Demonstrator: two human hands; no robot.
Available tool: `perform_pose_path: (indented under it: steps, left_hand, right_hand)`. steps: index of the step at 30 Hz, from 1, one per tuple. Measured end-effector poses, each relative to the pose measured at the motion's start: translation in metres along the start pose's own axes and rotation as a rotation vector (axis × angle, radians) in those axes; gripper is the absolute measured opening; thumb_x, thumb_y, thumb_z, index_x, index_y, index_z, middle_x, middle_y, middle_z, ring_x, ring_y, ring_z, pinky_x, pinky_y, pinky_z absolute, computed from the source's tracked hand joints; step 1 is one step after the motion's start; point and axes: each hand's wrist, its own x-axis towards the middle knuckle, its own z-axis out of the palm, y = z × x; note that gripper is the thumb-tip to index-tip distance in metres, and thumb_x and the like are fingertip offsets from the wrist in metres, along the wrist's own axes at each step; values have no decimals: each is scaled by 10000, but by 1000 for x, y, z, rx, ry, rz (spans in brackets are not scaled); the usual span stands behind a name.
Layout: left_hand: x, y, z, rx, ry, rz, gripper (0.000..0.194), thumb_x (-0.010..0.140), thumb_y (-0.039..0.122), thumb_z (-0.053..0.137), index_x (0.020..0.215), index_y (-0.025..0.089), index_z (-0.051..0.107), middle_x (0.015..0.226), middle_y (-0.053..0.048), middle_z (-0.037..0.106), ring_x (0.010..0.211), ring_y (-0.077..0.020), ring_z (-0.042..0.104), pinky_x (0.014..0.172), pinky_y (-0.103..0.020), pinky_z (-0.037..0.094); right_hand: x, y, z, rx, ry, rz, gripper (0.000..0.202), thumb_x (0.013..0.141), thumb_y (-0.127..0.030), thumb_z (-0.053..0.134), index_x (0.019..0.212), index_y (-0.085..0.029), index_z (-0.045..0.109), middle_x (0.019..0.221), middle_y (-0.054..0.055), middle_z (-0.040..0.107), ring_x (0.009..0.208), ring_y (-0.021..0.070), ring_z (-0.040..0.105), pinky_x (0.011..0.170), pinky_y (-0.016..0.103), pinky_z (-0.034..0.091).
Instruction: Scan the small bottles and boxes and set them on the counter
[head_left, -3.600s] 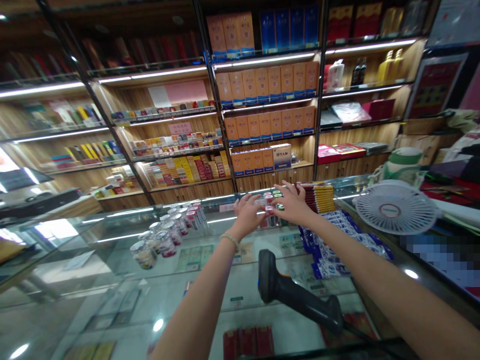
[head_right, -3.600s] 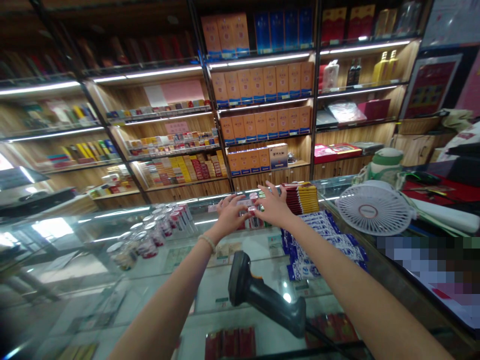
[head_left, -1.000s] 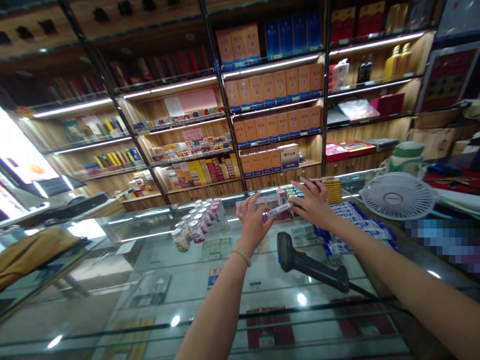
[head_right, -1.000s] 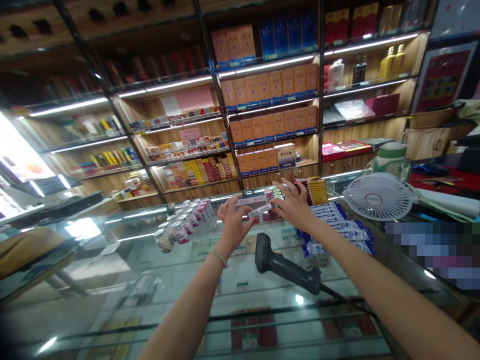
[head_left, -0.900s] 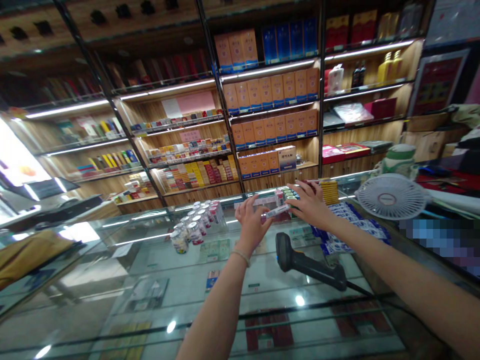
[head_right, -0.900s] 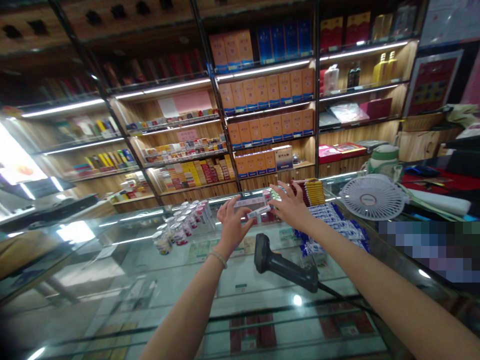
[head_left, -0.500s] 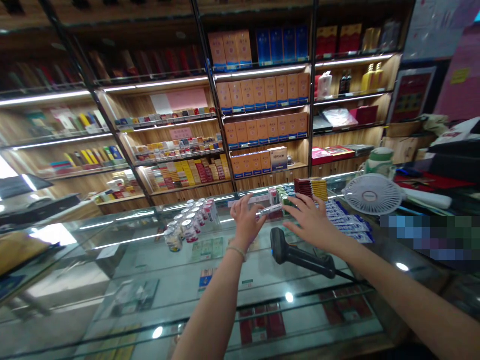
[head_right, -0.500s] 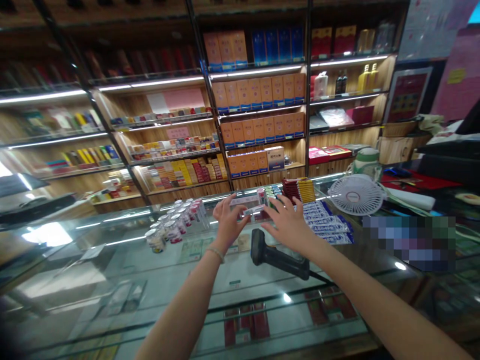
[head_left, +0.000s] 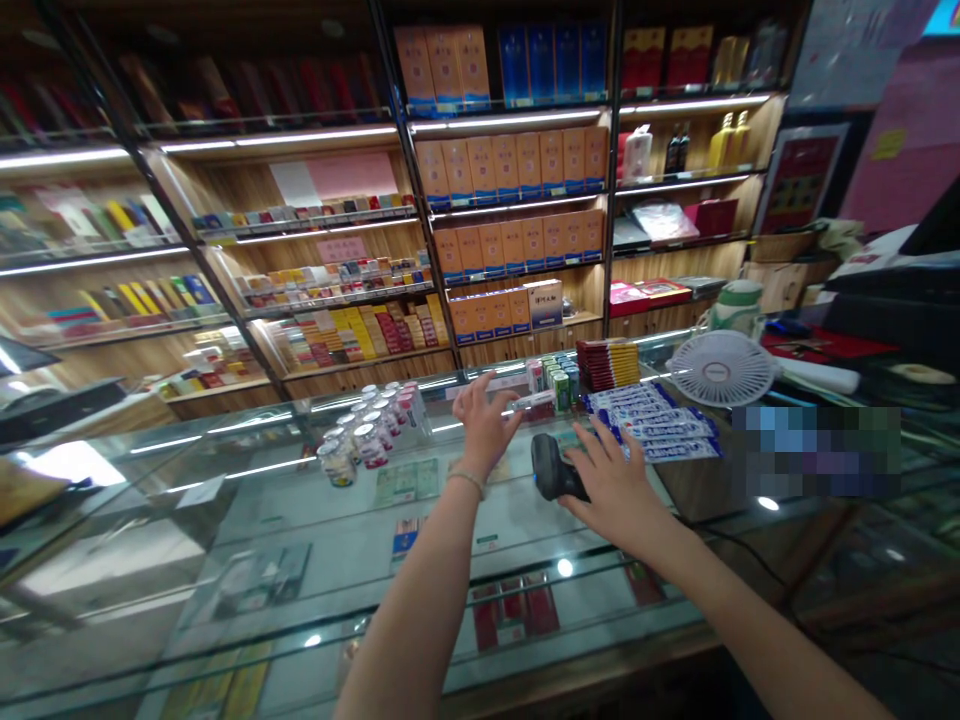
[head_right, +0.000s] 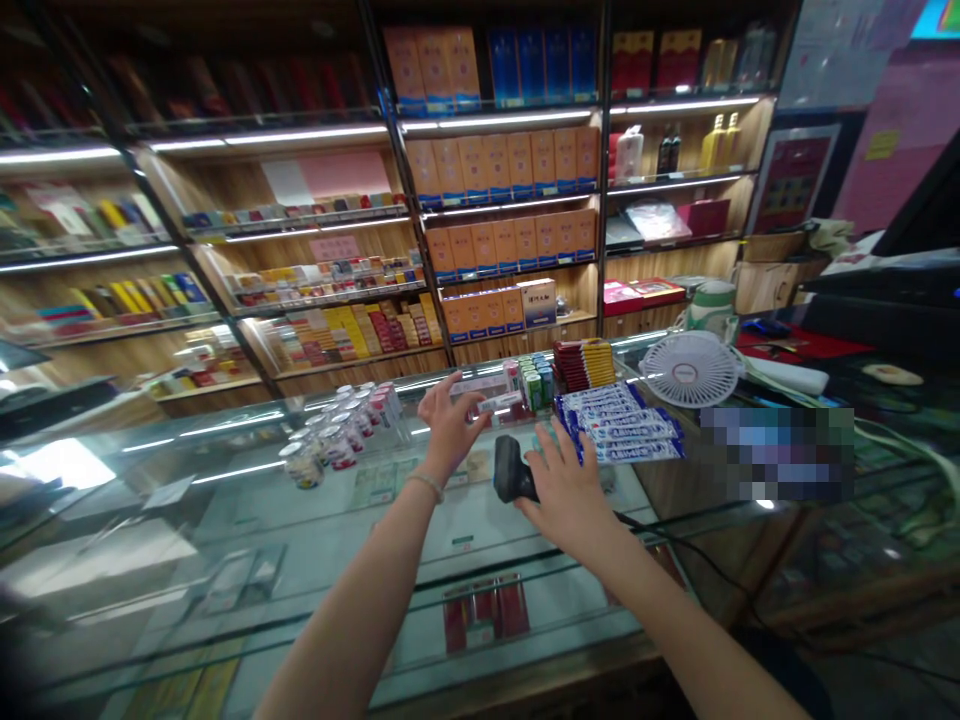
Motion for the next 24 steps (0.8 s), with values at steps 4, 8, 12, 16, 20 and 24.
perform_pose_path:
  steps: [4,8,12,16,20,24]
  left_hand:
    - [0,1,-1,-3,-16,-1,163,806,341,767,964,310,742,1485,-62,488,1373,-313,406,1145,-535,255]
    - [0,1,0,-3,-17,1,186,799,354,777,977,310,744,1490,-64,485,1372,-314,407,1143,-536,254]
    - [0,0,0,0,-6,-2,179,803,352,776,975,312,745,1485,-68,491,1366,-313,413,1136,-541,259]
    - [0,-1,0,0,2,5,183,814,356,765,989,309,742,1477,-73,496,1375,-315,408,1144,-553,243]
    - [0,-1,0,2,6,4,183,814,361,764,988,310,742,1474,-70,498,1371,-316,415,1151,-559,240]
    - [0,0,-1,7,1,10,187,807,356,772,985,307,746,1467,-79,502,1364,-320,421,1141,-553,267]
  right_hand:
    - [-1,-3,3,12,-18,16,384,864,-479,630,1125,-202,680,1485,168,526,1430,373,366,1130,610,245]
    - [2,-4,3,22,-39,34,336,842,-435,651,1069,-191,692,1478,168,533,1429,373,369,1123,611,277]
    - [3,-3,0,97,-45,46,295,798,-362,672,1035,-187,696,1470,155,539,1399,369,411,1098,574,358]
    - [1,0,-10,283,-43,83,316,798,-303,634,1097,-205,667,1401,122,575,1128,275,638,880,392,523]
    - [0,4,-29,471,-106,127,315,822,-323,615,1127,-246,633,1132,62,706,942,244,696,749,322,500]
    - [-1,7,-41,585,-200,166,299,811,-331,643,1106,-279,630,867,8,742,828,249,709,680,281,450]
